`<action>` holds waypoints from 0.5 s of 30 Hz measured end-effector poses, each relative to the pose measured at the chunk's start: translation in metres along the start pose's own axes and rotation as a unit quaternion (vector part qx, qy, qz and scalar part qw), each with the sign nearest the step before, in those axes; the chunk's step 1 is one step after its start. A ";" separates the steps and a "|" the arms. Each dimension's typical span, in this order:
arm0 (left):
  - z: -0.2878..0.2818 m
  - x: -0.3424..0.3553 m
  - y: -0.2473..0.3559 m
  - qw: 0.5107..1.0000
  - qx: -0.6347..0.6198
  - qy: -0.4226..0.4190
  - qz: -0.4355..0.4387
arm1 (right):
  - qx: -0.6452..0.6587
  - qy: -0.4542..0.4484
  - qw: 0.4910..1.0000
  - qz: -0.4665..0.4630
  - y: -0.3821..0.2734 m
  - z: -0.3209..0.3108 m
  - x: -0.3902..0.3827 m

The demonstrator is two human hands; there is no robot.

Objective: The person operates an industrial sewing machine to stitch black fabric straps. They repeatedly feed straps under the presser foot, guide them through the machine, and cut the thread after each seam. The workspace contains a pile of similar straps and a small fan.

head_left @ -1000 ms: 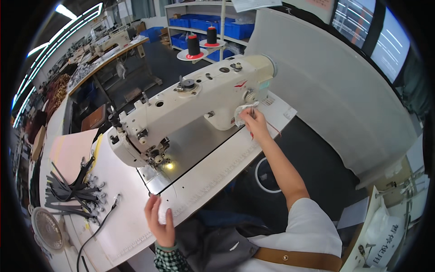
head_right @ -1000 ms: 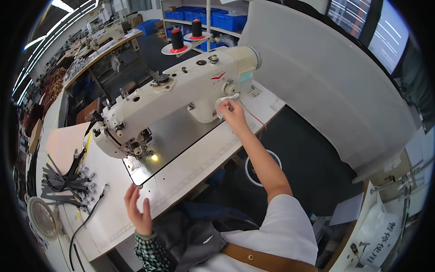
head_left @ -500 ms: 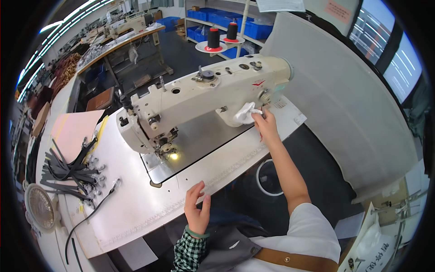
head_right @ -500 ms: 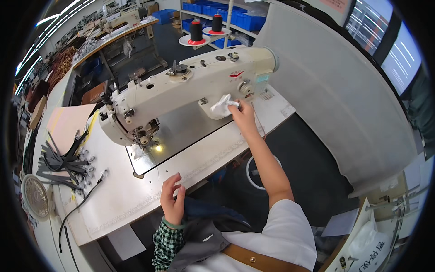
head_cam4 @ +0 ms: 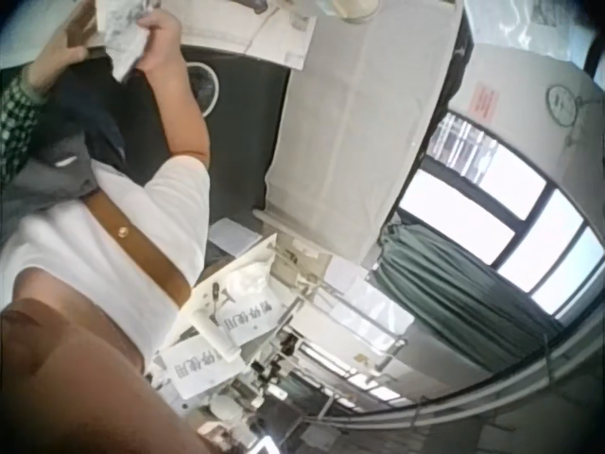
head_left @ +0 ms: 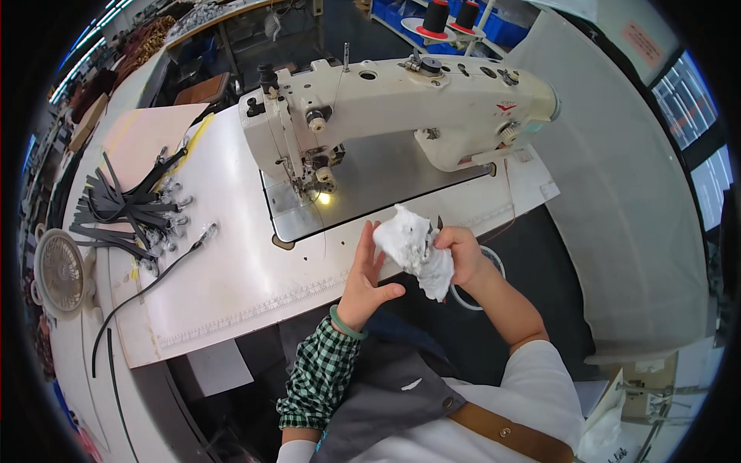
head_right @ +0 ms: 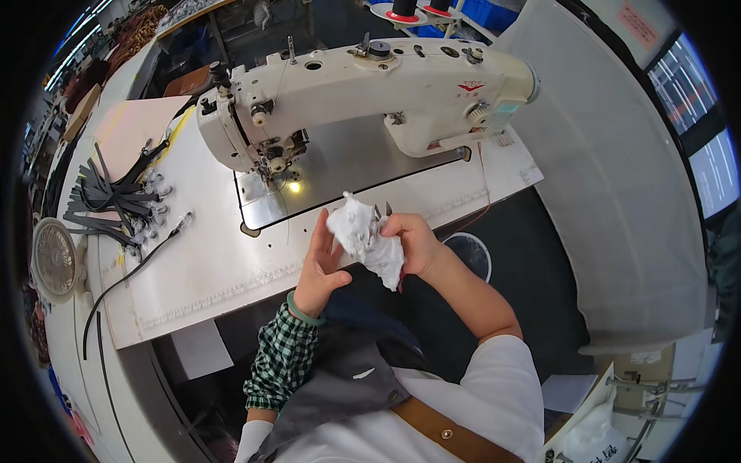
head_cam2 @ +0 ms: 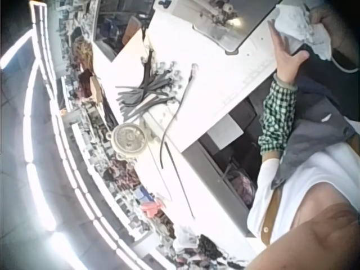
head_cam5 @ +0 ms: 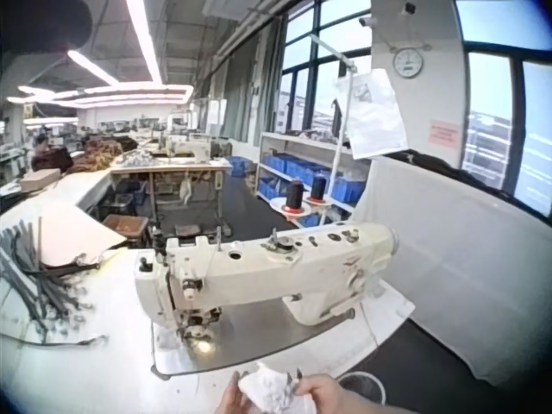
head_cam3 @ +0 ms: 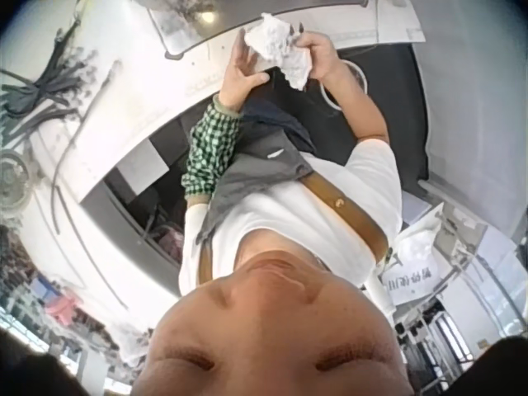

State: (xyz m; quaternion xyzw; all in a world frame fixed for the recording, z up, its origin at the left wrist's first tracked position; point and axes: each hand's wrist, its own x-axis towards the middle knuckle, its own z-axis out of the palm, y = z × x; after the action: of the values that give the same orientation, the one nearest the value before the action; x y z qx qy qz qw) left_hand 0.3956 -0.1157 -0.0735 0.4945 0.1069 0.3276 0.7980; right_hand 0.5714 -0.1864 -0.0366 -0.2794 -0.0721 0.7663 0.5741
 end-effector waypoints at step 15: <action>-0.046 -0.073 -0.104 0.825 -0.348 0.240 -0.376 | -0.457 0.339 0.822 0.024 0.088 -0.100 -0.050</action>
State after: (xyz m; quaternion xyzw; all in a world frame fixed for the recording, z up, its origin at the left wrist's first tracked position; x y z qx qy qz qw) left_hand 0.3608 -0.1598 -0.1968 0.0114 0.3513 0.1261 0.9276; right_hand 0.5573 -0.2829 -0.1404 -0.7535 -0.2081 0.5161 0.3502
